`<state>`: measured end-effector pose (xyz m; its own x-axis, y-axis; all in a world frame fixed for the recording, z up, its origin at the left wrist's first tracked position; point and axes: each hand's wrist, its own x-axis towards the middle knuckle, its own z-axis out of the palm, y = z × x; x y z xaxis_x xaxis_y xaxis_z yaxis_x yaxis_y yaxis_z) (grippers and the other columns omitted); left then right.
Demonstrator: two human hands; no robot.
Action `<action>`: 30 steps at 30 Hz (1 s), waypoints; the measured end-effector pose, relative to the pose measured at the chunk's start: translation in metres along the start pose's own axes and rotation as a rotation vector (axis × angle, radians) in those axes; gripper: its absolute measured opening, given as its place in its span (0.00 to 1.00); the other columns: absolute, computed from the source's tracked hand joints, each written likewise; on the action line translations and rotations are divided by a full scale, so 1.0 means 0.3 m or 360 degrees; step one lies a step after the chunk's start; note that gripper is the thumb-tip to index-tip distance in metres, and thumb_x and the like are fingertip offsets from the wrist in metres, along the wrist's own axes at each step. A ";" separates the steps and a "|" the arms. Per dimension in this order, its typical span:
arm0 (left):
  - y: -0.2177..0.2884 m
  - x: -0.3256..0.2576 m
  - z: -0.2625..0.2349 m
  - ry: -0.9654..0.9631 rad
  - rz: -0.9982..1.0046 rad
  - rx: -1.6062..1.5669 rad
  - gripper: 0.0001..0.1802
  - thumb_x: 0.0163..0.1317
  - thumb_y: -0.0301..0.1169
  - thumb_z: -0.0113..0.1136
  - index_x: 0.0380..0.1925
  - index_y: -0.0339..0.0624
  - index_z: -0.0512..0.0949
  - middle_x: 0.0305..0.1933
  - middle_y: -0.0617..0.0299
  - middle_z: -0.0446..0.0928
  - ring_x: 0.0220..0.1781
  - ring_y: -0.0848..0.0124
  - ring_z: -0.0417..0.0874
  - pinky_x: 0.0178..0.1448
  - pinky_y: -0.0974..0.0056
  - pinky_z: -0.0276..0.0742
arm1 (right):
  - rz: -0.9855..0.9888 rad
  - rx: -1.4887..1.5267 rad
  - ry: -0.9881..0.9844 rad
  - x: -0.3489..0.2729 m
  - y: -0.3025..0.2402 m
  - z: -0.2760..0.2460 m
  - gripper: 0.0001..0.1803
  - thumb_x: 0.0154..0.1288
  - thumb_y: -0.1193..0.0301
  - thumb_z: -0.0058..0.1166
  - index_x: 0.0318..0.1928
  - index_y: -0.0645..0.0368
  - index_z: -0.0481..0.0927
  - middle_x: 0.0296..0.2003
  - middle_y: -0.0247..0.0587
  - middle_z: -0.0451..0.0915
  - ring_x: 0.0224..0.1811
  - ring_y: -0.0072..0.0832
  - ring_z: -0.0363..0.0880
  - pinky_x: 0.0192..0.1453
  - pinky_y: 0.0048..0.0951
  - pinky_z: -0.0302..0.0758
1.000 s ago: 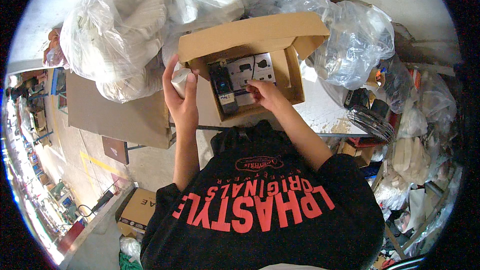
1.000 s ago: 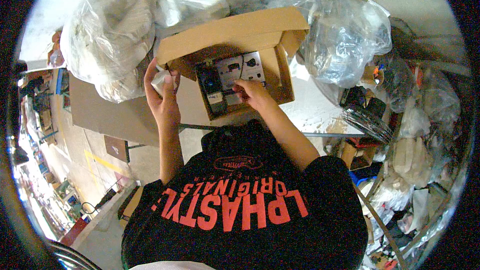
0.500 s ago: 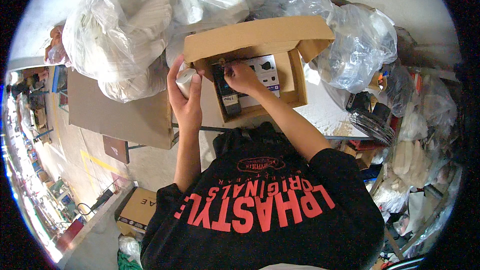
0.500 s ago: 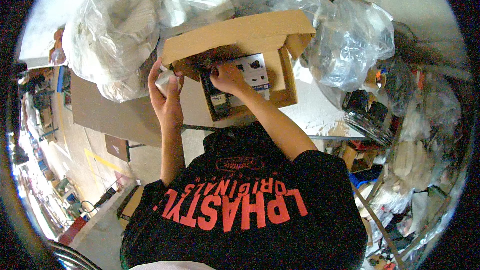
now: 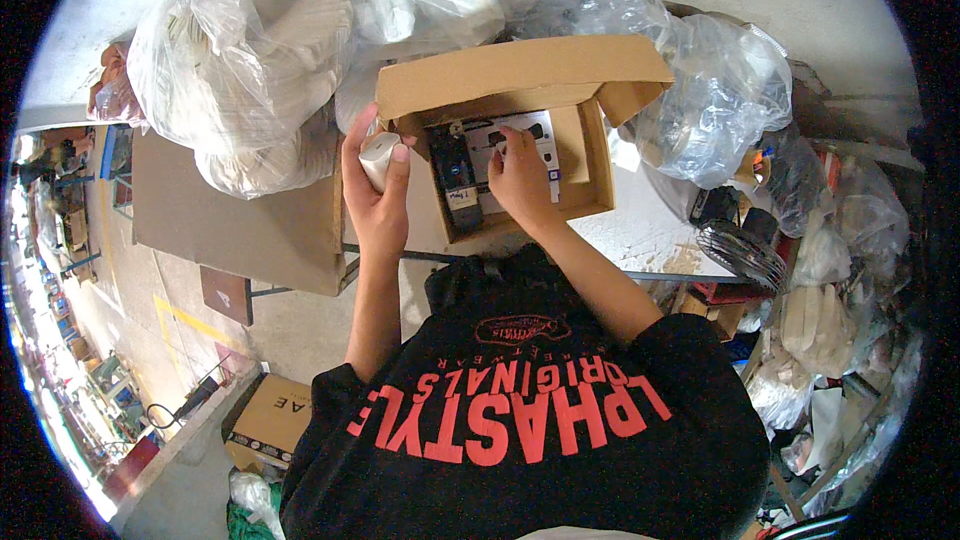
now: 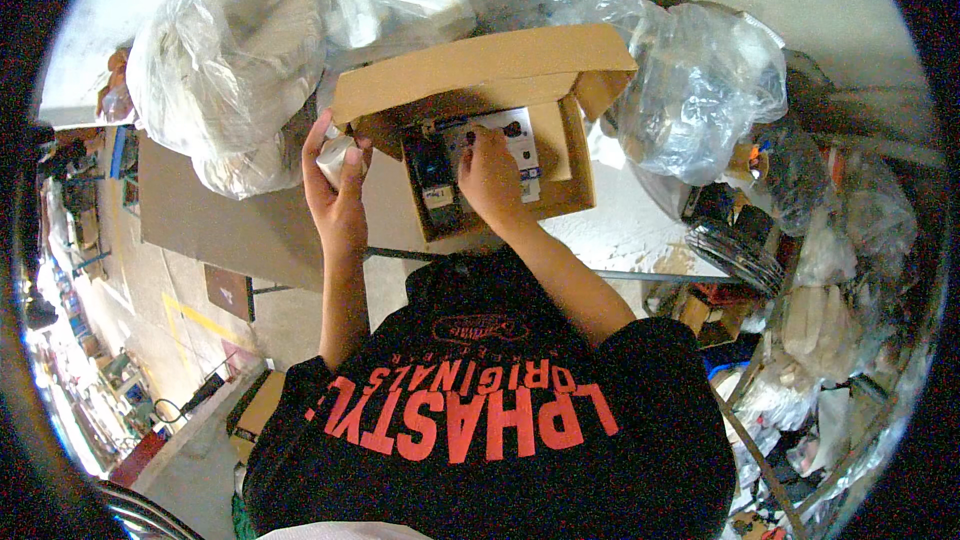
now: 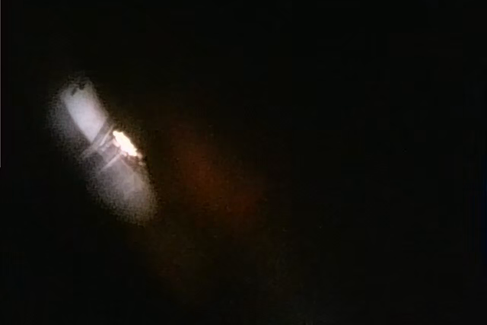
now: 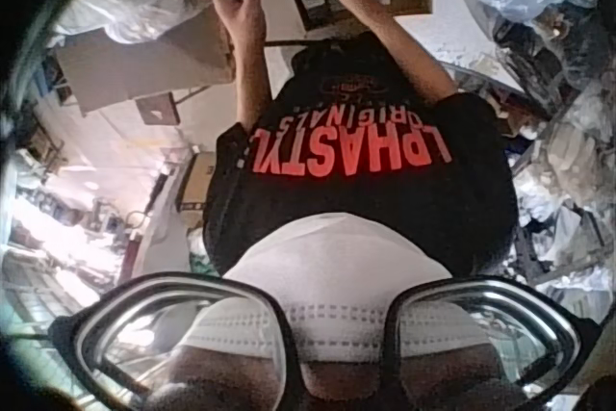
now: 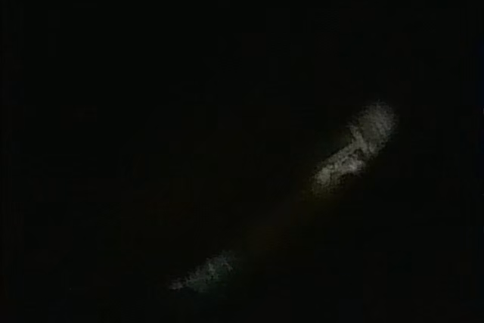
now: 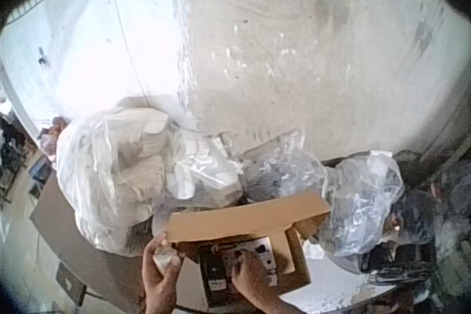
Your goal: The person packs a small black device into a cardboard box, closes it, and places it on a table. They then walk through a factory floor, pick up a pen and paper, and write on the paper at a table.
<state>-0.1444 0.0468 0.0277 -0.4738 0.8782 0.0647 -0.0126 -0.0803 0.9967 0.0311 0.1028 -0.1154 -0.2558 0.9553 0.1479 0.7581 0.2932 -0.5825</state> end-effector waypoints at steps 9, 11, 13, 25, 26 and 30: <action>0.009 0.012 0.008 0.0013 0.0020 0.0074 0.28 0.73 0.32 0.64 0.69 0.39 0.68 0.55 0.57 0.77 0.55 0.70 0.82 0.61 0.65 0.74 | -0.0800 -0.0407 0.0149 0.117 -0.065 0.032 0.14 0.68 0.63 0.61 0.51 0.50 0.85 0.46 0.42 0.83 0.49 0.46 0.81 0.54 0.47 0.76; -0.002 0.012 -0.006 0.0029 -0.0012 0.0058 0.28 0.72 0.32 0.64 0.69 0.39 0.68 0.55 0.57 0.77 0.55 0.70 0.82 0.61 0.65 0.74 | -0.0754 -0.0303 0.0066 0.133 -0.036 0.048 0.12 0.68 0.64 0.61 0.48 0.51 0.86 0.45 0.42 0.83 0.49 0.46 0.81 0.54 0.47 0.76; -0.004 0.022 -0.007 0.0002 0.0012 0.0079 0.28 0.72 0.31 0.64 0.69 0.40 0.68 0.55 0.57 0.77 0.54 0.70 0.82 0.60 0.65 0.75 | -0.0625 -0.0138 -0.0093 0.138 -0.008 0.063 0.10 0.68 0.65 0.61 0.45 0.52 0.86 0.43 0.42 0.84 0.48 0.46 0.81 0.52 0.47 0.77; -0.004 0.007 -0.011 0.0009 -0.0002 0.0040 0.28 0.72 0.29 0.63 0.70 0.40 0.68 0.58 0.58 0.75 0.54 0.71 0.82 0.60 0.66 0.76 | -0.0079 0.0141 0.0185 0.077 0.074 0.156 0.13 0.68 0.62 0.63 0.47 0.55 0.83 0.37 0.48 0.83 0.42 0.49 0.81 0.49 0.52 0.76; -0.007 0.004 -0.011 0.0011 -0.0001 0.0004 0.28 0.72 0.29 0.63 0.70 0.40 0.68 0.58 0.57 0.75 0.54 0.71 0.82 0.61 0.66 0.76 | -0.0001 0.0120 0.0195 0.074 0.077 0.146 0.14 0.68 0.62 0.63 0.48 0.55 0.83 0.37 0.48 0.82 0.43 0.49 0.81 0.49 0.52 0.76; -0.002 -0.011 -0.018 0.0013 0.0022 0.0090 0.28 0.73 0.30 0.63 0.71 0.44 0.68 0.54 0.59 0.78 0.54 0.73 0.81 0.60 0.66 0.78 | 0.0057 -0.0040 0.0470 0.075 0.065 0.074 0.14 0.63 0.63 0.67 0.43 0.59 0.86 0.40 0.54 0.81 0.48 0.51 0.79 0.50 0.52 0.76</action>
<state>-0.1475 0.0413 0.0265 -0.4809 0.8733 0.0783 0.0434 -0.0655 0.9969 0.0268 0.1292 -0.1412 -0.0456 0.9334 0.3560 0.7792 0.2563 -0.5720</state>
